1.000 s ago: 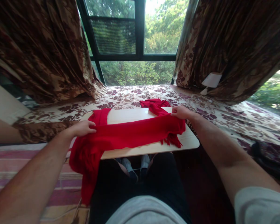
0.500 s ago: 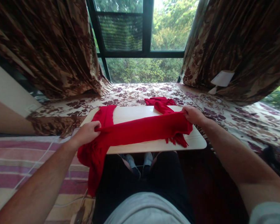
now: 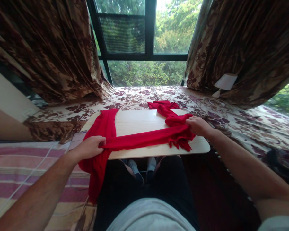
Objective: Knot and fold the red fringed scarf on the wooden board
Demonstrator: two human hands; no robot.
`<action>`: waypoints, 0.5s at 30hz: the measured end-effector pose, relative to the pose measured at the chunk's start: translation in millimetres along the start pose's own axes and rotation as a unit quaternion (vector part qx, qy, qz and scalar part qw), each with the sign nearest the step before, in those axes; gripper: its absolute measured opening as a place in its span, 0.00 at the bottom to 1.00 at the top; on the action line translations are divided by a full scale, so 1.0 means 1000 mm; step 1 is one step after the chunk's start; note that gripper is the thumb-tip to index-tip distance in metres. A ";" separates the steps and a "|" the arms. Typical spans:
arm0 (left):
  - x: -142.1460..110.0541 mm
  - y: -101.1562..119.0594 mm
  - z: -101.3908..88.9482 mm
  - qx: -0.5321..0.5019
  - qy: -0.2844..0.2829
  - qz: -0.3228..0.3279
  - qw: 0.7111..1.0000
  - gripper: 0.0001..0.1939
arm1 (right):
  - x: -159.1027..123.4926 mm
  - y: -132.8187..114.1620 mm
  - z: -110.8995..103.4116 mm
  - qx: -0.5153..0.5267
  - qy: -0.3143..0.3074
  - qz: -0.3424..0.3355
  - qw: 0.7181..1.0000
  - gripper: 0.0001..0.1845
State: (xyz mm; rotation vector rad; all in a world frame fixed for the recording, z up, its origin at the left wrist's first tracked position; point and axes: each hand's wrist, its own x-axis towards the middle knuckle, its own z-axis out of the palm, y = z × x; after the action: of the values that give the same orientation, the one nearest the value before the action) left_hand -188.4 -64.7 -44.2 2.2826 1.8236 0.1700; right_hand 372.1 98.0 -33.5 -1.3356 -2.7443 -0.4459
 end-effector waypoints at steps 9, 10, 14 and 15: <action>-0.004 -0.002 0.000 0.017 -0.005 -0.013 1.000 0.03 | -0.003 0.007 0.003 0.074 0.087 0.033 0.993 0.06; -0.003 -0.003 0.002 0.019 -0.008 -0.015 1.000 0.03 | -0.004 0.008 0.004 0.080 0.097 0.043 0.991 0.06; -0.001 -0.006 0.002 0.025 -0.047 -0.015 0.998 0.02 | -0.009 0.011 0.007 0.088 0.025 0.032 0.995 0.05; 0.000 -0.005 0.000 0.024 -0.062 -0.014 0.998 0.01 | -0.009 0.012 0.008 0.091 -0.019 0.023 0.995 0.05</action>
State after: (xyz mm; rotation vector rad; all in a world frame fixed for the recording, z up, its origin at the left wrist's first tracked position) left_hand -192.8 -63.9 -45.2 2.2437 1.8152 -0.0194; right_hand 387.4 100.3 -39.5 -1.3713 -2.7002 -0.1631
